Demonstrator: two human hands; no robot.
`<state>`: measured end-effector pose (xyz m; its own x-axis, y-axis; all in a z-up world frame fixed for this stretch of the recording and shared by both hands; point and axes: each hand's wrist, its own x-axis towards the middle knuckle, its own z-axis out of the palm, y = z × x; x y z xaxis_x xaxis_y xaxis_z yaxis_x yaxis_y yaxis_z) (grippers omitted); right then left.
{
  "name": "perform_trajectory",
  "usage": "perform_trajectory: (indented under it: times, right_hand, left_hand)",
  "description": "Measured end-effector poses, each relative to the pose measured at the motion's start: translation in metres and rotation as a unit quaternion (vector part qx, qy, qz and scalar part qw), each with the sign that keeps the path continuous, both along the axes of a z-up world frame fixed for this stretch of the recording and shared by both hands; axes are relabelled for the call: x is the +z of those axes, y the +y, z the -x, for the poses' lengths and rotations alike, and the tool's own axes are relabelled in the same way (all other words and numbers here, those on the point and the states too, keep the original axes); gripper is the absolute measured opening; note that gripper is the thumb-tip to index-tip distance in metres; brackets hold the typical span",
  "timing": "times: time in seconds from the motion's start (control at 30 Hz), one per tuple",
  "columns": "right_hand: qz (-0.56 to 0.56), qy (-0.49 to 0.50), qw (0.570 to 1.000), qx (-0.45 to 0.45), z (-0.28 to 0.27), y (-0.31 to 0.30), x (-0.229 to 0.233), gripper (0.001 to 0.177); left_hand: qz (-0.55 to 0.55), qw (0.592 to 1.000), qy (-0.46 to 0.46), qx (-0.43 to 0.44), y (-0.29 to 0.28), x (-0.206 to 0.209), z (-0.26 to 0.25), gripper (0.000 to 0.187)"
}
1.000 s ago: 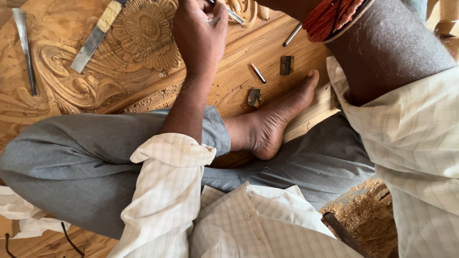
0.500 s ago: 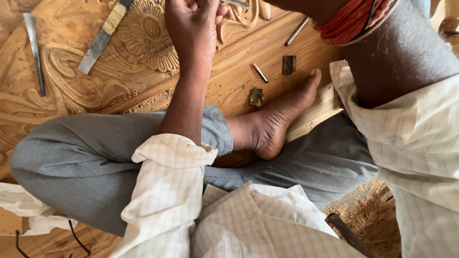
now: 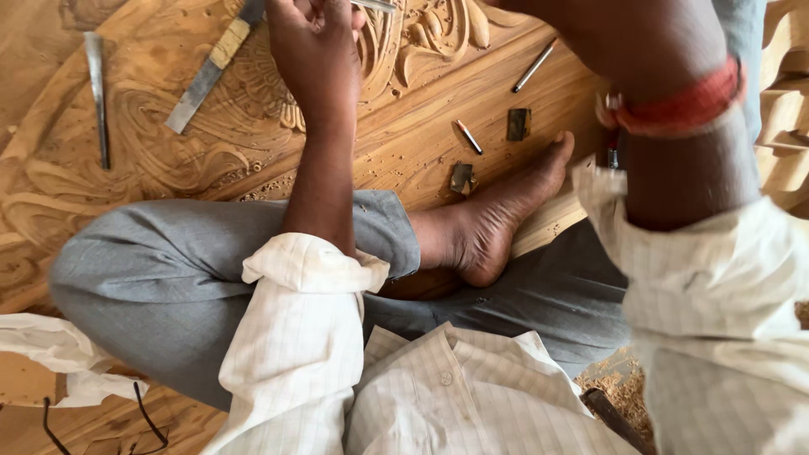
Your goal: The person carves a floral design into a large wooden panel using a chisel and mallet. They sit cross-legged on the floor, repeatedly striking the chisel to shape the wood and remove shavings.
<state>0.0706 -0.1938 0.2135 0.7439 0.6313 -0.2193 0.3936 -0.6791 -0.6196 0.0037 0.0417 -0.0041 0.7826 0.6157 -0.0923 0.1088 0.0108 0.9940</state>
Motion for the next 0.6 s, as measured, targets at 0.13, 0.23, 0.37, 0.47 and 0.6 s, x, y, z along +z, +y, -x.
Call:
perform_trajectory:
  times: [0.13,0.23,0.37,0.47,0.6]
  right_hand:
    - [-0.116,0.113,0.973,-0.161,0.028,-0.025,-0.001,0.018]
    - [-0.259,0.272,0.865,-0.334,0.064,-0.057,-0.016,0.018]
    - [-0.35,0.332,0.745,-0.46,0.105,-0.098,-0.038,0.017]
    - [-0.346,0.31,0.757,-0.459,0.105,-0.113,-0.046,0.015]
    - [-0.377,0.338,0.734,-0.453,0.089,-0.107,-0.052,0.011]
  left_hand:
    - [-0.027,0.994,0.007,-0.107,-0.006,-0.001,0.005,0.023]
    - [-0.196,0.966,0.083,-0.147,-0.015,0.001,0.002,0.034]
    - [-0.161,0.987,-0.013,-0.001,-0.012,0.011,0.005,0.025]
    - [0.053,0.996,-0.063,-0.026,-0.017,0.033,0.009,0.032]
    - [-0.069,0.989,0.005,-0.128,-0.07,0.063,0.044,0.039]
